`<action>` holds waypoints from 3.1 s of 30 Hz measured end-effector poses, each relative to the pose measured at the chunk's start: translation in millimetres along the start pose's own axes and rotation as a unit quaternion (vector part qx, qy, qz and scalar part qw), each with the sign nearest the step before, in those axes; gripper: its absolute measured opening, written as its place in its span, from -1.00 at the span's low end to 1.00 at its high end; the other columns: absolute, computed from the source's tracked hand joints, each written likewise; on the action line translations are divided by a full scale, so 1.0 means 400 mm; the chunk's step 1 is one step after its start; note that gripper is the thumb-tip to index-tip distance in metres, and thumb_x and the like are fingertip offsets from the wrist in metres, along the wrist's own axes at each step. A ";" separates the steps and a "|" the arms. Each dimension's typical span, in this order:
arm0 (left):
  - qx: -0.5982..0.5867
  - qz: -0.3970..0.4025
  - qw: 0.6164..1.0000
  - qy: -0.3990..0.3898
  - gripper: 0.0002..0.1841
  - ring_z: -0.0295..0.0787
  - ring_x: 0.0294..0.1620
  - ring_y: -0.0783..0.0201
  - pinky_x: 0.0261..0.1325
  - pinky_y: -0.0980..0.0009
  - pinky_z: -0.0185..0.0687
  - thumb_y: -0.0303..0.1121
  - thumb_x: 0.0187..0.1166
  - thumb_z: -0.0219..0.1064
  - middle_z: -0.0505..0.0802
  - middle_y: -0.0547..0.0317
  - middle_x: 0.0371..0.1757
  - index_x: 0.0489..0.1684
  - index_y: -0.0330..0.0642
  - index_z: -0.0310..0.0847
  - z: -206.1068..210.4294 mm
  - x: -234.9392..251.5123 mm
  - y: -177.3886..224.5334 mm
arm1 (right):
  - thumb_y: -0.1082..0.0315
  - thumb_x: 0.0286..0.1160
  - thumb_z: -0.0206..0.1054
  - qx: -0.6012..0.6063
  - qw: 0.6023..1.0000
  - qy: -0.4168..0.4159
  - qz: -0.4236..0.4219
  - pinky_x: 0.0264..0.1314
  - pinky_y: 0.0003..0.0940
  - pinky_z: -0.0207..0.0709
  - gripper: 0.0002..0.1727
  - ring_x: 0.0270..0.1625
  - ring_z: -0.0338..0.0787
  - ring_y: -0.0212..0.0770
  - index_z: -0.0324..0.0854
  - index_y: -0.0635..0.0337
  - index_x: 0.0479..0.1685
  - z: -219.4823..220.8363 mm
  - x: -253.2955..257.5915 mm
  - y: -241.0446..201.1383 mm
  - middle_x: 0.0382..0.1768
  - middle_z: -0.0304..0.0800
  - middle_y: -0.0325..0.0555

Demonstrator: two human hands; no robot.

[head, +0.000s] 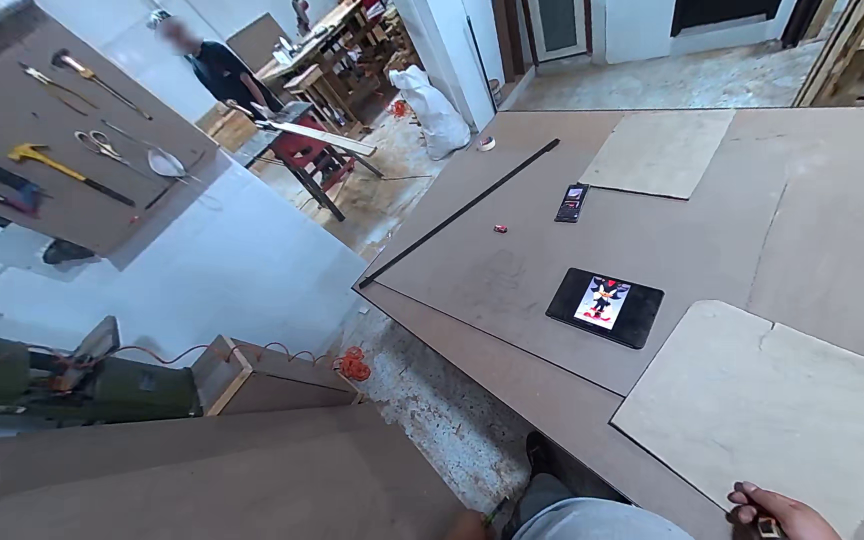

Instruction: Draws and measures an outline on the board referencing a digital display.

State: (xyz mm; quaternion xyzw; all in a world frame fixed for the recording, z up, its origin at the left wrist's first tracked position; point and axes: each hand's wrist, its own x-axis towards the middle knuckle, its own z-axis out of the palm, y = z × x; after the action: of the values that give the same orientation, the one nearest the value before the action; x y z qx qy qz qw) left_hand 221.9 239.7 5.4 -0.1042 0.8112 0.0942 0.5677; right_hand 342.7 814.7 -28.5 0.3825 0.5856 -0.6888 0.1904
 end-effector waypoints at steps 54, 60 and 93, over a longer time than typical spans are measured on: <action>-0.046 -0.030 0.995 0.089 -0.05 0.82 0.23 -0.12 0.33 -0.23 0.64 0.61 0.42 0.08 0.87 -0.21 0.12 0.04 -0.22 0.82 -0.014 0.063 -0.037 | -0.03 0.86 -0.03 0.015 1.000 -0.007 0.018 -0.25 -0.23 0.76 -0.45 -0.27 0.90 -0.15 0.75 0.22 0.05 -0.001 0.005 -0.004 -0.22 0.94 -0.03; -0.054 -0.108 0.986 0.114 0.10 0.80 0.32 -0.09 0.34 -0.26 0.64 0.76 0.18 0.04 0.88 -0.15 0.20 0.07 -0.21 0.84 -0.033 0.015 -0.006 | -0.04 0.87 -0.04 0.009 1.000 -0.013 0.023 -0.16 -0.23 0.75 -0.45 -0.21 0.89 -0.19 0.75 0.20 0.08 -0.001 0.000 -0.013 -0.20 0.94 -0.07; -0.023 -0.006 0.997 0.069 -0.52 0.81 0.26 -0.10 0.34 -0.23 0.62 0.07 0.64 0.26 0.87 -0.16 0.15 0.17 -0.15 0.76 -0.010 0.079 -0.016 | -0.05 0.85 -0.03 0.007 0.999 -0.021 0.032 -0.17 -0.22 0.77 -0.45 -0.23 0.90 -0.17 0.74 0.21 0.11 -0.006 0.009 -0.012 -0.22 0.94 -0.06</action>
State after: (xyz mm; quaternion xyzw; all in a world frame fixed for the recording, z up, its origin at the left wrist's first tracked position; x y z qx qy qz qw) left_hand 209.5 230.3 -23.1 -0.1280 0.8452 0.1023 0.5086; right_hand 337.8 818.6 -27.9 0.3876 0.5646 -0.6941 0.2219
